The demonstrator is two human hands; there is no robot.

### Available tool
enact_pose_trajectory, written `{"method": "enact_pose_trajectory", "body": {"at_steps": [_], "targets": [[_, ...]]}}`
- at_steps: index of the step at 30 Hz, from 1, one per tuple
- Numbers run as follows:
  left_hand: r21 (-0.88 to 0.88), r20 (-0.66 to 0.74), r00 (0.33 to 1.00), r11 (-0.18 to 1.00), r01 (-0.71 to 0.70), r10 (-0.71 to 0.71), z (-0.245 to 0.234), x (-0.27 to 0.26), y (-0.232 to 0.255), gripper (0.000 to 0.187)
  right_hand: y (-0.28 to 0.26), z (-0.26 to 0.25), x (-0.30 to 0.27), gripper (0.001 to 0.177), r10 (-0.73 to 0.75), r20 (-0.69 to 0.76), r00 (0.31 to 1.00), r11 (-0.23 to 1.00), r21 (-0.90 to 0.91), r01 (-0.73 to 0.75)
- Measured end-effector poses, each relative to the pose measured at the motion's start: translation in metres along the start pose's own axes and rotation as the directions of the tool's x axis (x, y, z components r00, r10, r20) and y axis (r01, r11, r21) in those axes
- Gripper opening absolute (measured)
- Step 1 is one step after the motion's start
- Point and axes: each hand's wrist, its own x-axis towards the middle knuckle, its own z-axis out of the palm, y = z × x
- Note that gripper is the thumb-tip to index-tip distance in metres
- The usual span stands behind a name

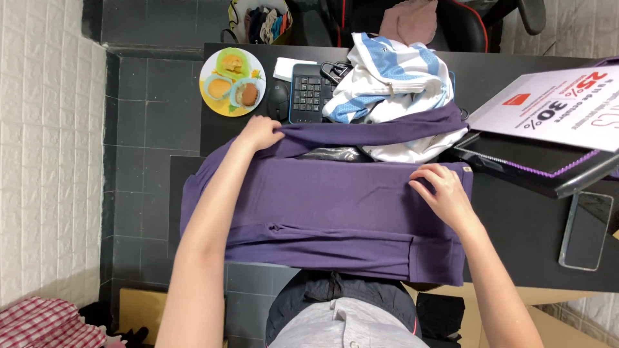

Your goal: Folding various items of clothing on a desk and placing them into a cardboard box.

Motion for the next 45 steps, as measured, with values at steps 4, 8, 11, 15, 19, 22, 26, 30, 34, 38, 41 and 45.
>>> {"method": "enact_pose_trajectory", "body": {"at_steps": [4, 8, 11, 15, 19, 22, 26, 30, 34, 38, 41, 45], "targets": [[-0.183, -0.047, 0.998, 0.982, -0.052, 0.044, -0.082, -0.055, 0.038, 0.028, 0.007, 0.006, 0.032, 0.018, -0.02, 0.004, 1.0, 0.999, 0.025, 0.02], [-0.586, 0.03, 0.999, 0.811, -0.001, 0.023, -0.127, -0.094, 0.054, 0.028, 0.001, 0.009, 0.061, 0.022, -0.052, 0.073, 0.996, 0.993, 0.112, 0.044], [-0.635, 0.016, 1.0, 0.773, 0.013, -0.004, -0.132, -0.111, 0.052, 0.024, -0.003, 0.013, 0.083, 0.032, -0.003, 0.24, 0.971, 0.986, 0.163, -0.037], [-0.625, -0.027, 1.0, 0.78, -0.029, 0.015, -0.145, -0.126, 0.053, 0.019, -0.019, -0.002, 0.101, 0.046, 0.088, 0.466, 0.88, 0.978, 0.129, -0.166], [-0.595, -0.089, 0.993, 0.795, -0.113, 0.074, -0.165, -0.146, 0.081, 0.015, -0.012, -0.011, 0.101, 0.043, 0.125, 0.44, 0.889, 0.964, 0.159, -0.214], [-0.545, -0.178, 0.977, 0.814, -0.2, 0.121, -0.159, -0.148, 0.071, 0.015, 0.01, -0.014, 0.09, 0.035, 0.124, 0.389, 0.913, 0.967, 0.157, -0.198], [-0.418, -0.294, 0.94, 0.862, -0.288, 0.172, -0.152, -0.161, 0.051, 0.013, 0.044, -0.01, 0.06, 0.032, 0.095, 0.383, 0.919, 0.994, 0.021, -0.111], [-0.35, -0.382, 0.908, 0.883, -0.314, 0.172, -0.149, -0.185, 0.036, 0.013, 0.048, -0.023, 0.014, 0.035, -0.027, 0.112, 0.993, 0.972, -0.23, 0.052], [-0.389, -0.38, 0.918, 0.881, -0.269, 0.113, -0.141, -0.228, 0.037, 0.012, 0.031, -0.035, -0.037, 0.024, -0.199, -0.147, 0.969, 0.932, -0.333, 0.14], [-0.124, -0.408, 0.878, 0.937, -0.326, 0.251, -0.076, -0.263, -0.007, 0.025, 0.046, 0.003, -0.104, 0.027, -0.109, -0.244, 0.964, 0.931, -0.365, 0.013], [-0.005, -0.373, 0.881, 0.949, -0.316, 0.291, -0.043, -0.283, -0.018, 0.029, 0.062, 0.045, -0.147, 0.035, -0.001, -0.282, 0.96, 0.899, -0.421, -0.123], [0.03, -0.28, 0.914, 0.954, -0.298, 0.294, -0.024, -0.302, -0.008, 0.028, 0.038, 0.052, -0.166, 0.032, 0.07, -0.273, 0.959, 0.843, -0.497, -0.203]]}}
